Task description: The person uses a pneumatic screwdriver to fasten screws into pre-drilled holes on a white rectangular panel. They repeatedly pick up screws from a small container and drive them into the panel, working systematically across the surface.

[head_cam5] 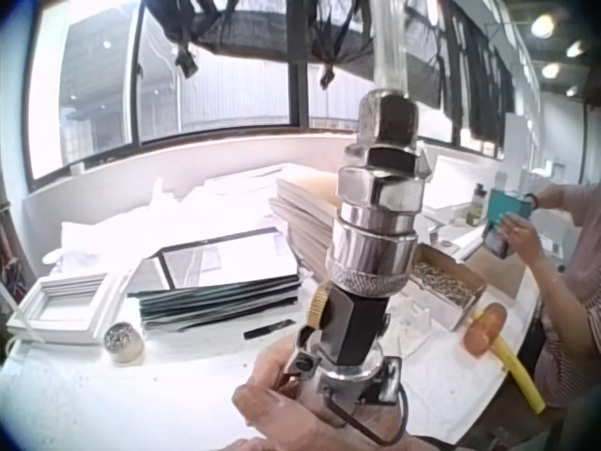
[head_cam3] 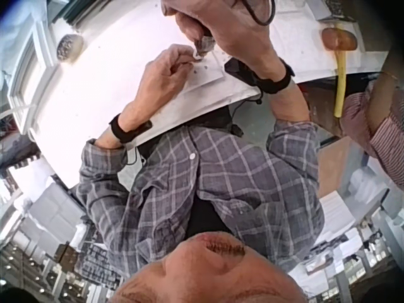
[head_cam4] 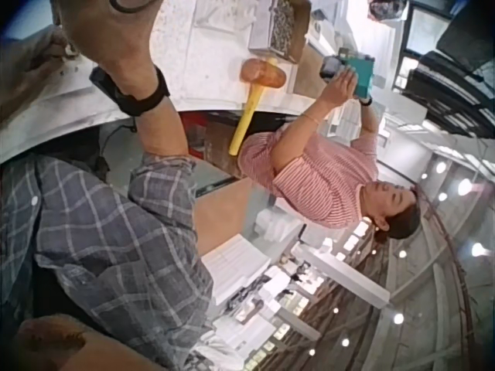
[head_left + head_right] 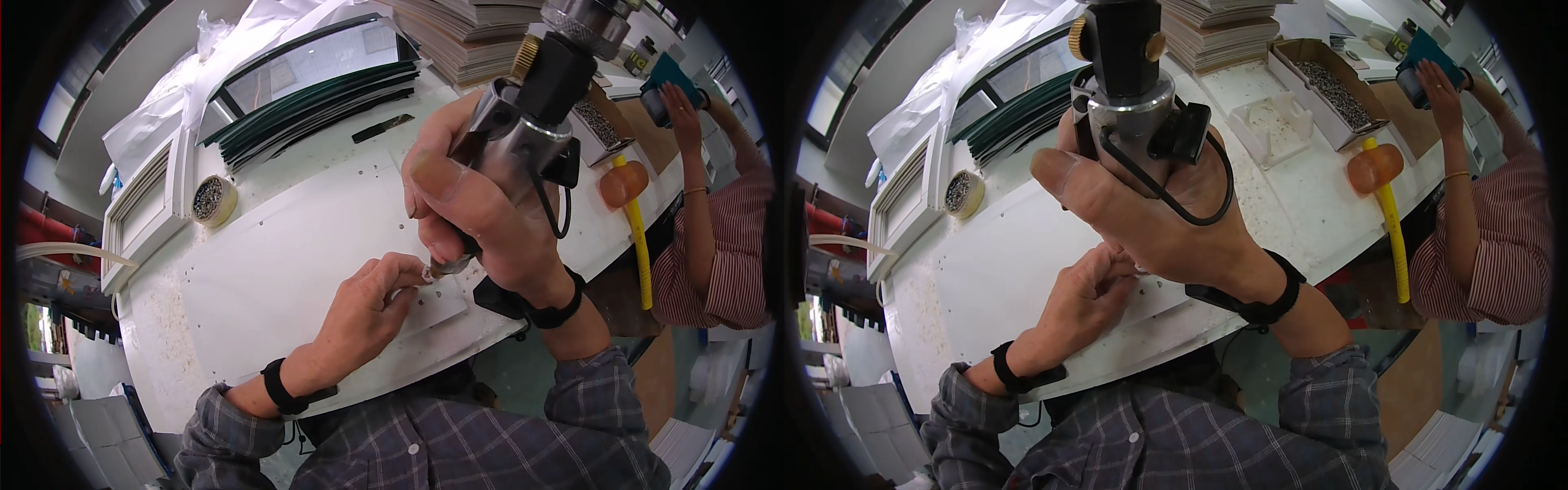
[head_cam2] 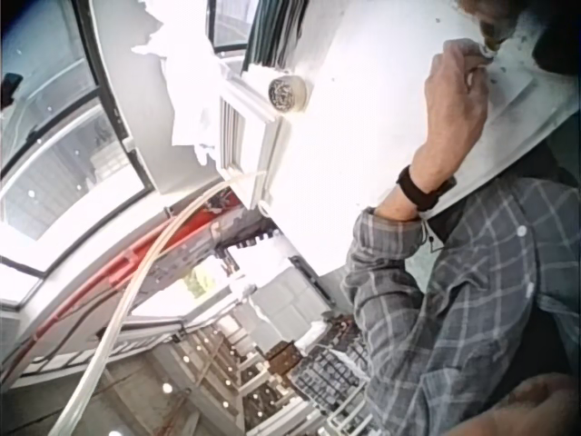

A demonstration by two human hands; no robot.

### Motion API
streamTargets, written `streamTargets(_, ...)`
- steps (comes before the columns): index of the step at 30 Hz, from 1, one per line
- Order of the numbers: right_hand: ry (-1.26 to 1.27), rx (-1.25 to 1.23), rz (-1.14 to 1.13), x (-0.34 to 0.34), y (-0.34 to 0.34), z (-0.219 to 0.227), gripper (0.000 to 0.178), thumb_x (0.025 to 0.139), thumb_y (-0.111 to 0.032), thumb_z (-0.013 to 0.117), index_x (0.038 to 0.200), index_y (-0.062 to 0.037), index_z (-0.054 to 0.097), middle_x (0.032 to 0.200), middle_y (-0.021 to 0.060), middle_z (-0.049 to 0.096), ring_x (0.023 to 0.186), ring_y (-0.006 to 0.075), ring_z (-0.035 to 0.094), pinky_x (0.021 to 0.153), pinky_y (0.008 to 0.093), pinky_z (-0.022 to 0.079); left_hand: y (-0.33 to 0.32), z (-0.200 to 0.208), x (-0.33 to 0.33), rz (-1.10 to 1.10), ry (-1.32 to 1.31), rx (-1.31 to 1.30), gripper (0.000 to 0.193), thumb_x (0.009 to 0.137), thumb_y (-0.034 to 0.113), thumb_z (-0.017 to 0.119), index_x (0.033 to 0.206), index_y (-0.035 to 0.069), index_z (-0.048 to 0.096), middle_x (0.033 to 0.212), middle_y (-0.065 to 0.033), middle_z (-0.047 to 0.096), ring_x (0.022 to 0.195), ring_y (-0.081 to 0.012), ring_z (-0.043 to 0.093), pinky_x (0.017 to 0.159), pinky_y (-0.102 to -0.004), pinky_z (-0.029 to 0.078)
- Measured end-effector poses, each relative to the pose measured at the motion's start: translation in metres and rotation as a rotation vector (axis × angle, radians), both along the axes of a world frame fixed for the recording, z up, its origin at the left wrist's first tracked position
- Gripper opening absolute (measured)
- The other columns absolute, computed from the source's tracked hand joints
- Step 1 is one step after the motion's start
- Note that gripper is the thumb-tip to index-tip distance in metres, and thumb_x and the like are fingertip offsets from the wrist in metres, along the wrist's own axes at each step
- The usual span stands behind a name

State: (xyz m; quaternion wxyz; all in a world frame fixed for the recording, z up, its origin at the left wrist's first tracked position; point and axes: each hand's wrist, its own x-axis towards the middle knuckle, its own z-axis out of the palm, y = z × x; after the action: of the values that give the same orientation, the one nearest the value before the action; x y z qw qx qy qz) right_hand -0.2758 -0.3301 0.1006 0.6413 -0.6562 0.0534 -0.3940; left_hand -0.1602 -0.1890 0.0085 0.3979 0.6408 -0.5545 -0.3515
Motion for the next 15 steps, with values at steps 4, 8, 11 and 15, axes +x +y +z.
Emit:
streamTargets(4, -0.012, -0.039, 0.006, 0.004, 0.002, -0.003, 0.022, 0.093, -0.017, 0.068, 0.084, -0.0021, 0.055, 0.065, 0.0052, 0.057, 0.044, 0.0070, 0.049, 0.041, 0.0221, 0.038, 0.001, 0.002, 0.001, -0.020, -0.022, -0.007, 0.030, 0.090, -0.002, 0.058, 0.118, 0.005, 0.052, 0.105, -0.0101, 0.067, 0.090, -0.0263, 0.062, 0.077, -0.0368, 0.051)
streamTargets(8, 0.046, -0.038, 0.044, 0.006, 0.004, -0.007, 0.018, 0.091, -0.010, 0.070, 0.086, -0.0033, 0.054, 0.061, 0.0027, 0.055, 0.046, 0.0062, 0.050, 0.041, 0.0227, 0.038, 0.003, 0.003, 0.001, 0.004, -0.067, -0.004, 0.028, 0.094, 0.003, 0.058, 0.121, 0.002, 0.054, 0.089, -0.0081, 0.063, 0.074, -0.0154, 0.057, 0.069, -0.0308, 0.047)
streamTargets(11, 0.073, 0.013, 0.074, 0.007, 0.006, -0.012, 0.017, 0.090, -0.009, 0.071, 0.087, -0.0034, 0.055, 0.062, 0.0028, 0.056, 0.047, 0.0060, 0.051, 0.042, 0.0233, 0.040, 0.001, 0.003, 0.001, -0.010, -0.082, 0.002, 0.027, 0.093, 0.005, 0.059, 0.119, 0.001, 0.053, 0.087, -0.0103, 0.061, 0.071, -0.0186, 0.055, 0.067, -0.0324, 0.046)
streamTargets(15, 0.136, -0.081, 0.072, 0.010, 0.009, -0.014, 0.016, 0.089, -0.009, 0.071, 0.090, -0.0025, 0.057, 0.065, 0.0042, 0.059, 0.049, 0.0060, 0.052, 0.044, 0.0230, 0.041, 0.003, 0.000, 0.003, -0.030, -0.106, -0.001, 0.030, 0.092, 0.003, 0.058, 0.120, 0.002, 0.049, 0.091, -0.0129, 0.060, 0.079, -0.0257, 0.057, 0.072, -0.0377, 0.047)
